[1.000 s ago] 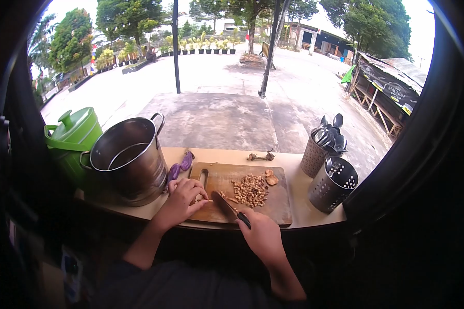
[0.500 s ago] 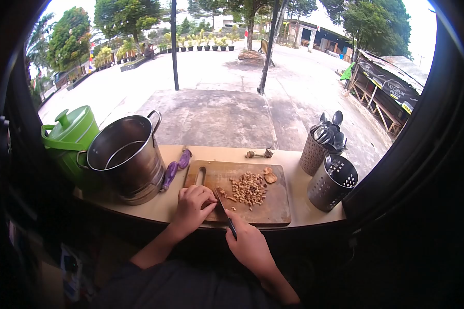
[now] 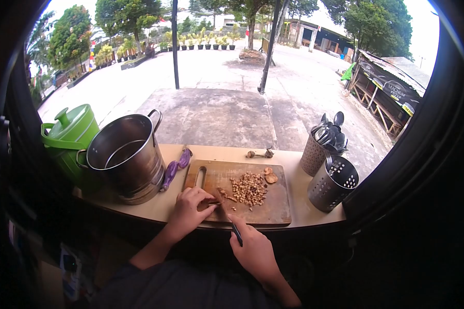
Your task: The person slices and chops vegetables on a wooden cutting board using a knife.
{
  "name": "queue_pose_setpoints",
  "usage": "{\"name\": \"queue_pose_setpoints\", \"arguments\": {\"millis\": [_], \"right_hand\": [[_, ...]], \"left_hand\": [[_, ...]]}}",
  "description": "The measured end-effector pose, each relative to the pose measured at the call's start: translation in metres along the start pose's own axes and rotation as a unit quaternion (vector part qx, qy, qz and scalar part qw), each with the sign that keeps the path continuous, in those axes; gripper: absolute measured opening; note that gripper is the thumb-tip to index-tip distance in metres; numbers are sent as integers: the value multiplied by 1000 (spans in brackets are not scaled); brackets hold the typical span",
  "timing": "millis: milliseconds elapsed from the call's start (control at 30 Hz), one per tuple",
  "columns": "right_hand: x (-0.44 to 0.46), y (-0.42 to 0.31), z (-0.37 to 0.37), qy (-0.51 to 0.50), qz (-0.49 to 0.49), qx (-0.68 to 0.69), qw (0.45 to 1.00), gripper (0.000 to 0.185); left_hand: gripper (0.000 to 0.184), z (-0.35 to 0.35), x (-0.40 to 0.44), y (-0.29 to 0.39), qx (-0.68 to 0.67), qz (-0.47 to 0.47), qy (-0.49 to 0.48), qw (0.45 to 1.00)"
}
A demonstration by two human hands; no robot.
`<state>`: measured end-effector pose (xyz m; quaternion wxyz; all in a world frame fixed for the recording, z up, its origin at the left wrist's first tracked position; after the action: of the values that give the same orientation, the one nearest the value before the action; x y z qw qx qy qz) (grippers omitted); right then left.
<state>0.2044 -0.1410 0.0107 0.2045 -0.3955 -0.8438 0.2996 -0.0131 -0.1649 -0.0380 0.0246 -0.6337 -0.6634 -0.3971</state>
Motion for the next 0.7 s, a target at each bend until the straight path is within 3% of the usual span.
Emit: {"name": "queue_pose_setpoints", "arguments": {"millis": [700], "right_hand": [[4,0,11,16,-41,-22,999,38]], "left_hand": [[13,7,-2,-3,-58,-40,31,997]]}}
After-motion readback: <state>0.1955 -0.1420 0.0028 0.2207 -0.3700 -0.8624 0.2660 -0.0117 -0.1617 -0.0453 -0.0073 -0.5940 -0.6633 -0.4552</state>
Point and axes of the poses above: each hand's wrist, its own x-axis towards the middle knuckle, its own z-axis out of the palm, y = z × x, the point moved 1 cm from there along x, towards the middle knuckle, and after that the axes turned 2 degrees about z, right-handed, at the moved point
